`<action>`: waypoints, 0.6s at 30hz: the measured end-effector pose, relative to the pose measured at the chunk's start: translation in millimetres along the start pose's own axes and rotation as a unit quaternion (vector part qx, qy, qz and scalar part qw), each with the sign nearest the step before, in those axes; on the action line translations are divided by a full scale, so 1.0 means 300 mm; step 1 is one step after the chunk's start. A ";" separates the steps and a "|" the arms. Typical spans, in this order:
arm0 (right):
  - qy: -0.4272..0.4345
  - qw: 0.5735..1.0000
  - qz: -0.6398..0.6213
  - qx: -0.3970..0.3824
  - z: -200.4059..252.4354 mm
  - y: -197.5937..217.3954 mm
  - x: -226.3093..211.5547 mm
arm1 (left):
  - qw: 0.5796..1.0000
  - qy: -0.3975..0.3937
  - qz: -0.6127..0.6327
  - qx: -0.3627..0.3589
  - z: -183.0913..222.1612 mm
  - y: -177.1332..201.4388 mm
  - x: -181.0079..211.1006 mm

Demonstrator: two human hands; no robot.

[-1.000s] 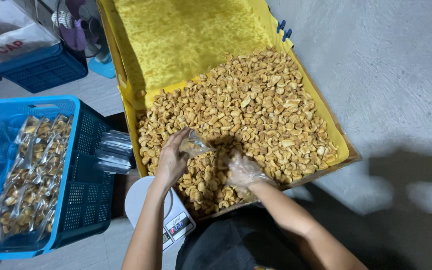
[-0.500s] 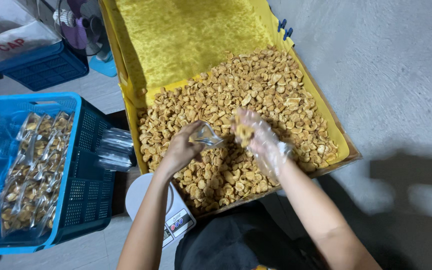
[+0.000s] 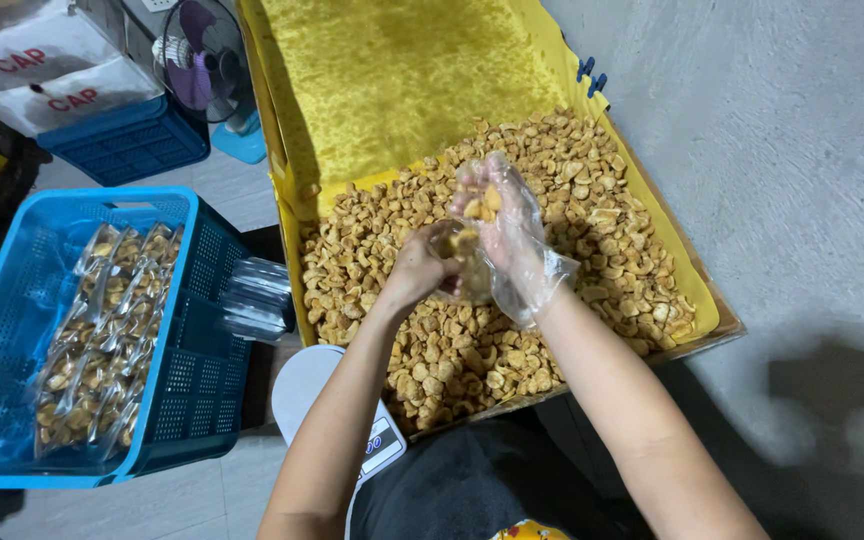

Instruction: The person packages snacks by filling plastic bags from a large container, weighing them on a digital scale, and placing the filled bags into a blue crate.

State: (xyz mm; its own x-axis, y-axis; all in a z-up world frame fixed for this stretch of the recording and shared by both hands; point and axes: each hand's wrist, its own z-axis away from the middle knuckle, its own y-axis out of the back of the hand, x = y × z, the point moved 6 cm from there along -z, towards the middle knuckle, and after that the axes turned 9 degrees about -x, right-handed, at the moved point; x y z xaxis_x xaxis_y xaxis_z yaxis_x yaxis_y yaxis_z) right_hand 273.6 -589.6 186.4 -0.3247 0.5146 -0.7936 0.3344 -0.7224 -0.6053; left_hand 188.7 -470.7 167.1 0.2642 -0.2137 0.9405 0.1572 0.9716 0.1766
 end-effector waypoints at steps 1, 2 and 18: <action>0.002 1.000 -0.001 0.000 0.000 -0.010 -0.001 | 1.000 -0.001 -0.002 0.000 0.008 -0.001 0.010; 0.016 0.999 0.040 0.003 0.003 -0.017 -0.013 | 1.000 -0.007 0.001 0.004 0.017 0.001 0.019; -0.090 0.951 0.280 0.096 0.209 0.408 -0.189 | 0.993 0.030 -0.111 0.015 0.255 0.041 0.164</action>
State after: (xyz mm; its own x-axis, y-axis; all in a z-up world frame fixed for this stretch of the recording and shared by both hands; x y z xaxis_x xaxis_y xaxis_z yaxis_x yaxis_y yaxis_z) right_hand 277.4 -736.2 161.2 -0.2943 -0.0509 -0.9544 0.3366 -0.9401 -0.0537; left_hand 130.7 -461.6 237.7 0.2836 -0.4270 0.8586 0.1890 0.9027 0.3866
